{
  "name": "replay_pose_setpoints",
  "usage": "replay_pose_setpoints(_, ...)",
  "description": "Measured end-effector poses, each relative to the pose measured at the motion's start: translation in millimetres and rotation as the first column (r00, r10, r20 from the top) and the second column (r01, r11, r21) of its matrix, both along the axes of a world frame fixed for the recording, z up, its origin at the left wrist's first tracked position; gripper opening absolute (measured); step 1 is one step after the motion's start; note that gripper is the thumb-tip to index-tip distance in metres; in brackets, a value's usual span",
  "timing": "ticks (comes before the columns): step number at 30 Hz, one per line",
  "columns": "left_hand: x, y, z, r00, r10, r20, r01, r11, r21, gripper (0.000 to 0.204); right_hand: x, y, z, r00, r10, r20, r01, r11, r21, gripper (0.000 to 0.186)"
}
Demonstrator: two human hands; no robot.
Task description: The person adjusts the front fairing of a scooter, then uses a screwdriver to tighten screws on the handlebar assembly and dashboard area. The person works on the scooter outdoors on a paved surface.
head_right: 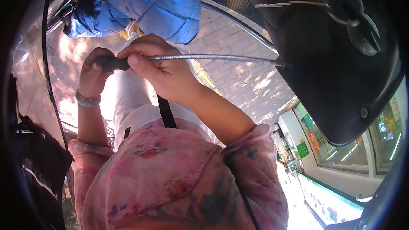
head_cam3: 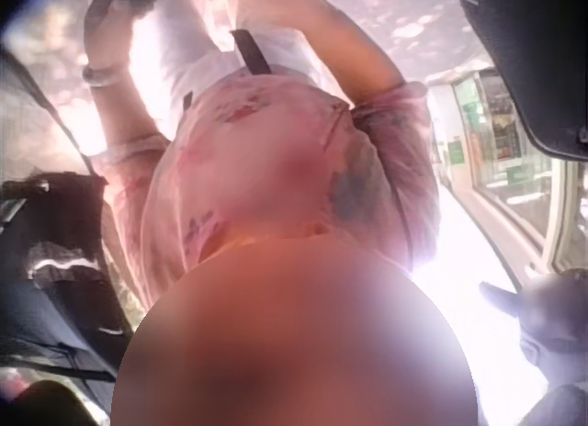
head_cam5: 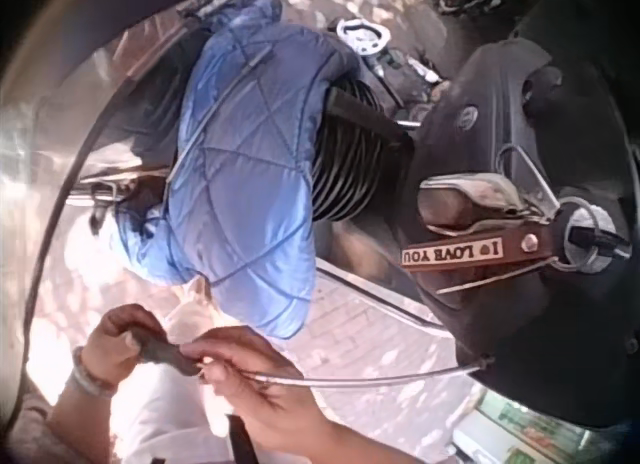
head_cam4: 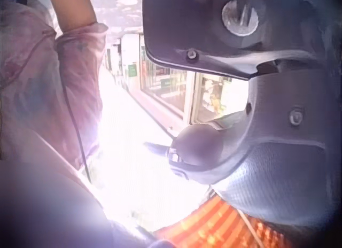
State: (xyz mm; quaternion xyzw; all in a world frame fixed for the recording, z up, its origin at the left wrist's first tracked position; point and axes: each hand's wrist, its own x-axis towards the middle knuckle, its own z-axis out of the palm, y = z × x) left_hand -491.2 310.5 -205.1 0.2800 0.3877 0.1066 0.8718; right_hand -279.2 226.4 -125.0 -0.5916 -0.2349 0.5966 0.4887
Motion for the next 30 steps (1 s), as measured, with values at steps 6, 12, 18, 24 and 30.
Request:
replay_pose_setpoints(6,2,8,-7,0.997,0.025,-0.068,-0.018,0.995,0.097,0.050,21,0,0,0.997,-0.029,-0.068,0.029,1.000,-0.003,0.034)
replay_pose_setpoints(12,10,13,-11,0.996,0.084,-0.009,-0.081,0.983,0.167,0.063,30,-1,-1,0.999,0.042,0.017,-0.043,0.998,0.053,0.031)
replay_pose_setpoints(18,18,24,-7,0.987,0.083,-0.141,-0.054,0.978,0.203,0.088,38,0,5,0.998,0.056,0.021,-0.056,0.998,-0.028,0.036)
replay_pose_setpoints(24,22,30,-14,0.992,0.090,-0.089,-0.072,0.979,0.190,0.095,38,6,9,0.992,-0.114,-0.062,0.109,0.991,-0.072,0.018)
replay_pose_setpoints(30,38,39,-17,0.987,0.154,-0.034,-0.145,0.969,0.201,0.092,43,9,12,0.992,-0.122,-0.042,0.119,0.991,-0.062,0.020)
